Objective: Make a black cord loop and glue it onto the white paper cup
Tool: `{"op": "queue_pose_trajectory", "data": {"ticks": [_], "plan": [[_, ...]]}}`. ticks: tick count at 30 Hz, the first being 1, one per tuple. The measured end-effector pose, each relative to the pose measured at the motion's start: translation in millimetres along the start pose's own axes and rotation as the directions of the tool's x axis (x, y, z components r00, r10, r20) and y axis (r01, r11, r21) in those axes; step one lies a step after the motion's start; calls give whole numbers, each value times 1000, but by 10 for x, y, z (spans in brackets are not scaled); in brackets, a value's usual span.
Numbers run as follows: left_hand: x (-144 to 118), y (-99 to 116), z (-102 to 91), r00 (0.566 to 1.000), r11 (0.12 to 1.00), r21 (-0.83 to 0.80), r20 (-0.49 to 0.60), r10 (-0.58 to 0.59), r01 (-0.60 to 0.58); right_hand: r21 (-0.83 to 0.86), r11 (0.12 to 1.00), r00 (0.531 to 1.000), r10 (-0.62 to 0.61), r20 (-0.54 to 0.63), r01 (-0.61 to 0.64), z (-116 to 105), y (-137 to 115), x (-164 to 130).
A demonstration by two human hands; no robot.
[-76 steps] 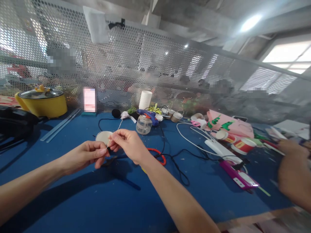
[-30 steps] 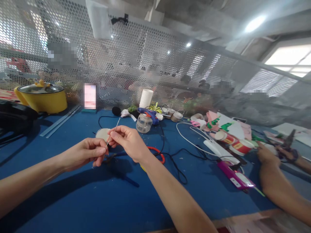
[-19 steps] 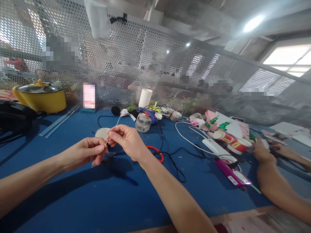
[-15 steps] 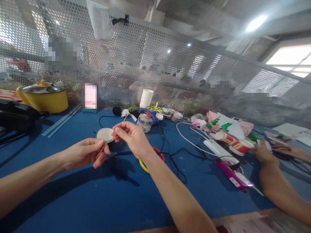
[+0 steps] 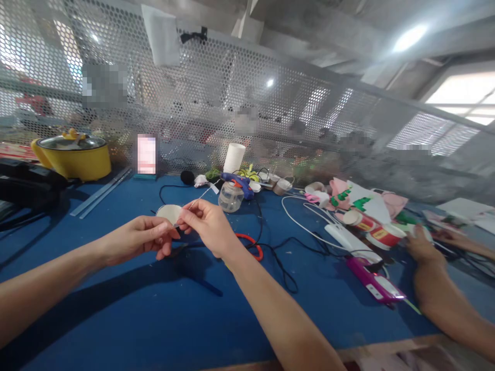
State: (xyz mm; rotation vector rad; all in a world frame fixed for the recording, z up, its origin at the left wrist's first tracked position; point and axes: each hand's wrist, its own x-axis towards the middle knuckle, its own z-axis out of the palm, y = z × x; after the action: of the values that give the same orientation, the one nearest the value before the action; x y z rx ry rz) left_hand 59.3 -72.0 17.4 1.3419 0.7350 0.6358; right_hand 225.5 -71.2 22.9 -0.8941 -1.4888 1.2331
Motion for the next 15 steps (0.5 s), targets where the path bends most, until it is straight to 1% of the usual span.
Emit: {"op": "queue_pose_trajectory", "data": {"ticks": [3, 6, 9, 13, 15], "plan": [[-3, 21, 8, 996, 974, 221, -60, 72, -57, 0, 1000, 999, -6, -37, 6, -11, 13, 14], [-7, 29, 34, 988, 909, 410, -100, 118, -68, -18, 1000, 1000, -17, -1, 17, 3, 14, 8], [-9, 22, 46, 986, 852, 518, -83, 143, -80, -45, 999, 999, -29, 31, 31, 19, 9, -3], [-7, 4, 36, 958, 746, 649, -90, 271, -150, -52, 998, 999, -33, 6, 34, 24, 4, -10], [-6, -7, 34, 948, 748, 643, -106, 302, -166, -42, 999, 1000, -22, 4, 23, 24, 2, -14]]}}
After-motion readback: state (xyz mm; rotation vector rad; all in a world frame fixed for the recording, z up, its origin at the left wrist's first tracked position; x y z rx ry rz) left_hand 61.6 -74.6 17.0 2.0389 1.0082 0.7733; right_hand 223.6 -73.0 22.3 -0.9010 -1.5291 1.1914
